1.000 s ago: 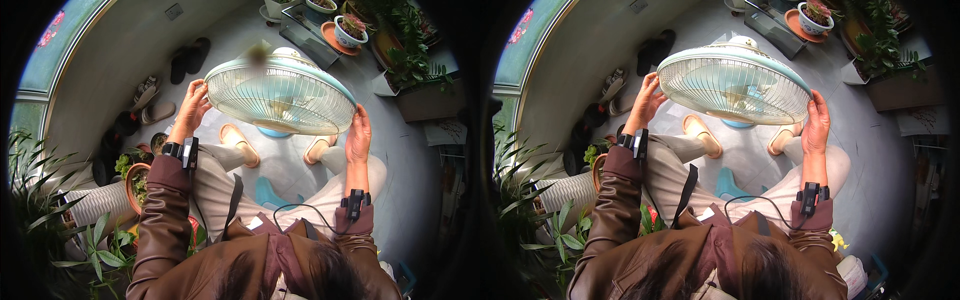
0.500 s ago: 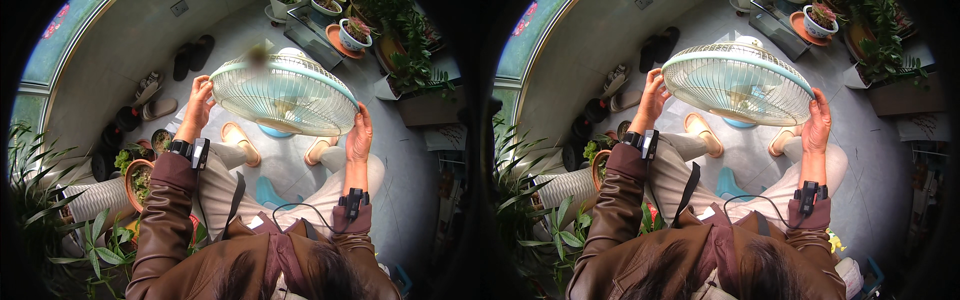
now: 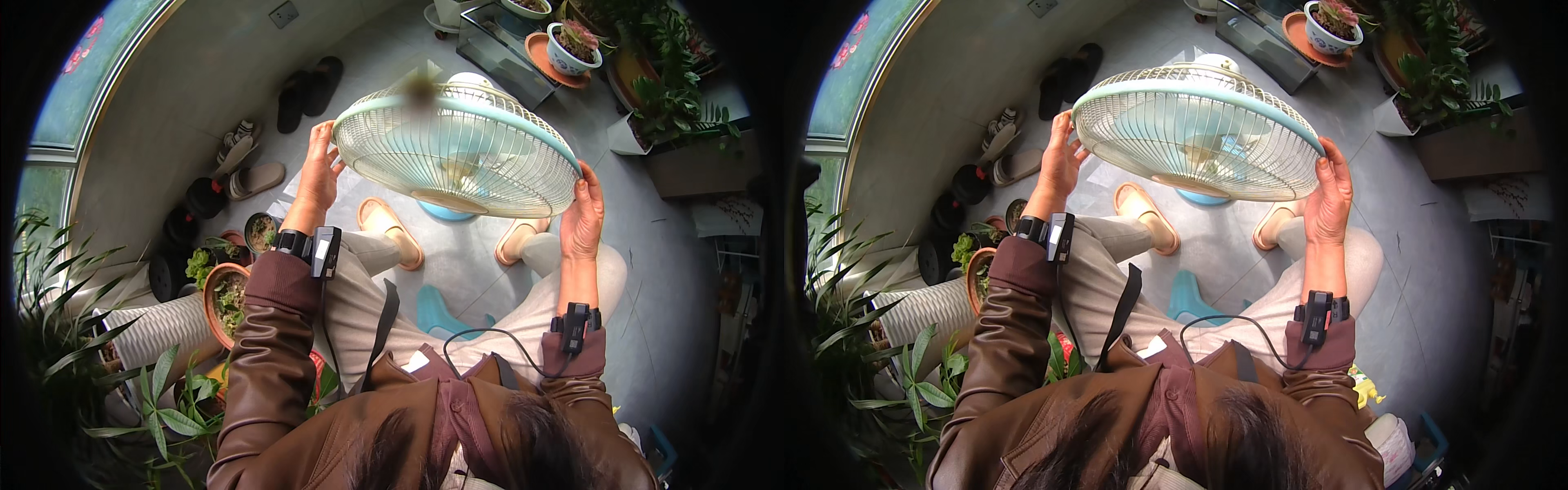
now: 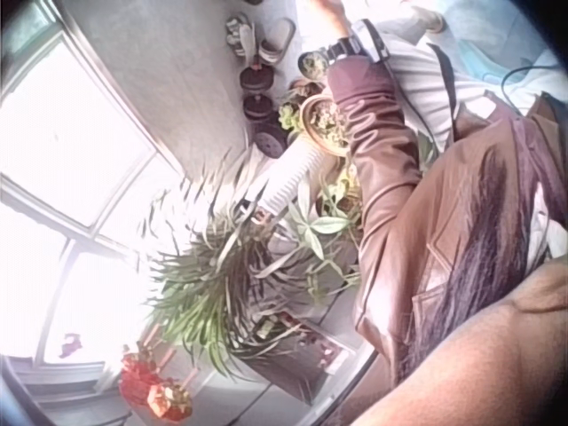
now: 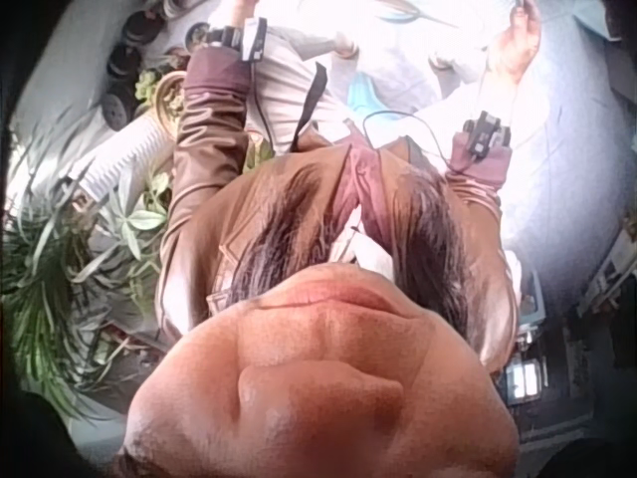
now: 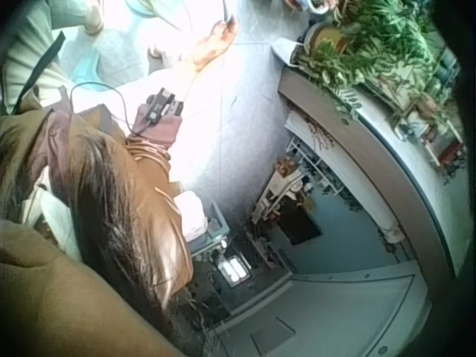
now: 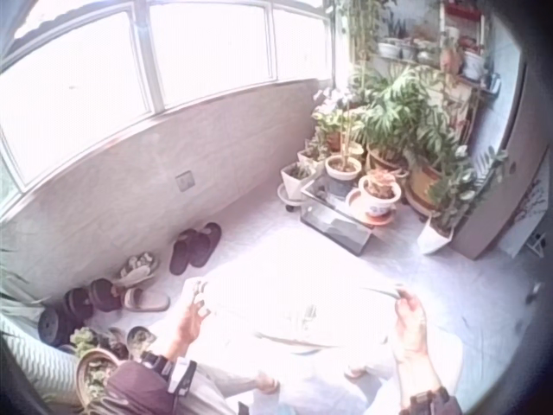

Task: The person assembles a standing fan by attaching the front and rear wire cages to the fan head. They align and press the cages into place, then briefly pick up a screwdriver before setting it down.

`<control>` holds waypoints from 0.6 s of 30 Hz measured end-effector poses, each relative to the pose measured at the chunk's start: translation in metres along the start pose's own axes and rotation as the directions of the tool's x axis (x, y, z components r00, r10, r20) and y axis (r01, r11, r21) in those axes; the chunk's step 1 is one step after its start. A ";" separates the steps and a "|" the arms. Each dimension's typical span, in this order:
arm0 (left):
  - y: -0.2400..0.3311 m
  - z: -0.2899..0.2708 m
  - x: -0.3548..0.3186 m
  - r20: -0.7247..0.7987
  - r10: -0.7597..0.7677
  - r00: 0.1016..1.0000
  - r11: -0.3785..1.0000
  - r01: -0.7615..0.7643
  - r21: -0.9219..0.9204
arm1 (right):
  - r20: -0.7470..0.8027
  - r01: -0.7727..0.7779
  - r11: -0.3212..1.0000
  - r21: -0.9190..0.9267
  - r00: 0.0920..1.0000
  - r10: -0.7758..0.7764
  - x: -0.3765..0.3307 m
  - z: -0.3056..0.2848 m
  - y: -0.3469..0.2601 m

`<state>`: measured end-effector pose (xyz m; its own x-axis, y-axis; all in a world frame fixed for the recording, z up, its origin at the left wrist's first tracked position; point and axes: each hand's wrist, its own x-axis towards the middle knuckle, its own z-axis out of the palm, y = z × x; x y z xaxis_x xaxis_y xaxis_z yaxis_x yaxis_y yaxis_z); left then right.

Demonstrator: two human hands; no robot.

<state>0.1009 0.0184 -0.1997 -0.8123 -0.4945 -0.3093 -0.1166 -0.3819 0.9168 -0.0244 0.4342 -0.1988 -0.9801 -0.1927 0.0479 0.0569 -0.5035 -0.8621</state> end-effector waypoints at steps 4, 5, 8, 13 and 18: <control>-0.001 0.005 0.001 -0.024 0.015 1.000 0.996 -0.012 0.089 | -0.003 -0.016 1.000 0.026 1.000 0.016 -0.001 0.003 -0.001; -0.001 0.006 0.002 -0.035 0.011 0.999 0.996 -0.008 0.085 | -0.004 -0.018 0.999 0.027 1.000 0.018 0.000 0.003 0.000; -0.003 0.006 0.002 -0.099 0.014 0.995 0.995 -0.004 0.099 | -0.068 -0.008 0.999 0.034 0.998 0.010 0.001 0.002 0.001; -0.011 -0.005 0.008 -0.157 -0.065 0.985 0.998 0.065 0.000 | -0.057 -0.009 1.000 -0.018 0.998 0.008 0.001 -0.004 0.003; -0.021 -0.017 0.018 -0.205 -0.139 0.969 0.983 0.109 -0.151 | -0.034 -0.006 1.000 -0.018 0.999 0.005 0.003 -0.008 0.005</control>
<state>0.0989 0.0042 -0.2284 -0.6538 -0.5862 -0.4785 -0.1166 -0.5468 0.8291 -0.0287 0.4383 -0.2069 -0.9856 -0.1668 0.0264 0.0591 -0.4875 -0.8711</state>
